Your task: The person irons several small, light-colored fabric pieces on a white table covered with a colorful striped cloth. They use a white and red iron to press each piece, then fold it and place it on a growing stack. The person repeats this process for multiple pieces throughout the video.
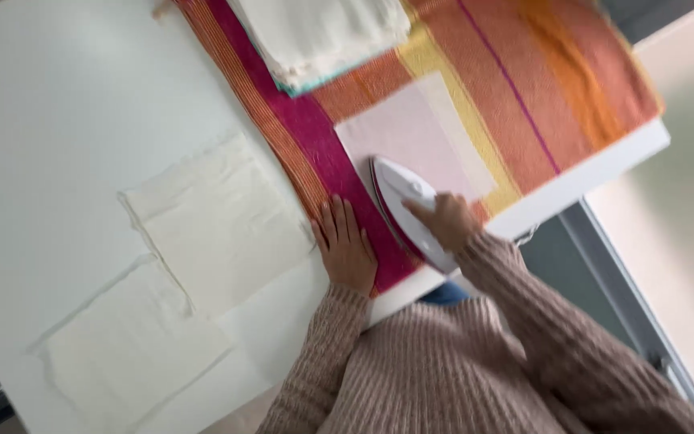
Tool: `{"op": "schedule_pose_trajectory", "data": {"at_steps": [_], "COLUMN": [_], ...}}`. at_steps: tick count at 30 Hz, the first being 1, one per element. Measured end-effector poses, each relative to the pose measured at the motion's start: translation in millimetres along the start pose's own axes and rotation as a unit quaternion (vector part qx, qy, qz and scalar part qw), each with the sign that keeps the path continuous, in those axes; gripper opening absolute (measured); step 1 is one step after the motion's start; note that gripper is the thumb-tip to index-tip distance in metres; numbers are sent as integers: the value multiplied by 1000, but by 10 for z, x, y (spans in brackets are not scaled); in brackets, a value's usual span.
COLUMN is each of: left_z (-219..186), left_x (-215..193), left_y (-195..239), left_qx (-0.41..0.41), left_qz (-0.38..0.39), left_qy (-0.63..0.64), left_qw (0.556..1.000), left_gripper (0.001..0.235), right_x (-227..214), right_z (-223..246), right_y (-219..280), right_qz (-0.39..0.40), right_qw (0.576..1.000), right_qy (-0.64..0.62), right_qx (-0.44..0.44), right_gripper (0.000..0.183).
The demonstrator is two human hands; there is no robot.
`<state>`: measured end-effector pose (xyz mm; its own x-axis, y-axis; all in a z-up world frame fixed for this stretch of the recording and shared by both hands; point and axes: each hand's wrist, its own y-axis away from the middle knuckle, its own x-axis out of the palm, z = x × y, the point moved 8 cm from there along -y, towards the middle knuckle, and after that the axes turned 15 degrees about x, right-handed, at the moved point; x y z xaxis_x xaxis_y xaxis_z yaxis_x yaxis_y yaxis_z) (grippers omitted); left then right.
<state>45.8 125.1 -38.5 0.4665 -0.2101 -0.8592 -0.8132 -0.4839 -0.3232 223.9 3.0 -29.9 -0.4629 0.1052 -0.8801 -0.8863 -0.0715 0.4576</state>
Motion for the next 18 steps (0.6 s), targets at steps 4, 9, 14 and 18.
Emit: {"op": "schedule_pose_trajectory", "data": {"at_steps": [4,9,14,18], "left_z": [10,-19,-46,-66], "left_x": [-58,-34,-70,-76], "left_y": [-108,-64,-68,-105], "left_qx": [-4,0,-2,0], "left_qz": [-27,12,13,30], "left_qy": [-15,-29,-47,-58], "left_qw": [1000,1000,999,998], "left_gripper": [59,56,56,57], "right_x": [177,101,237,-561], "right_z": [-125,190,-517,-710], "right_y": [-110,-257,-939,-1523], "right_qz": [125,22,-147,-25], "right_qw": [992,999,981,995], "right_qy": [-1,25,117,43], "right_qx": [-30,-43,42,91], "right_gripper": [67,84,90,74]}}
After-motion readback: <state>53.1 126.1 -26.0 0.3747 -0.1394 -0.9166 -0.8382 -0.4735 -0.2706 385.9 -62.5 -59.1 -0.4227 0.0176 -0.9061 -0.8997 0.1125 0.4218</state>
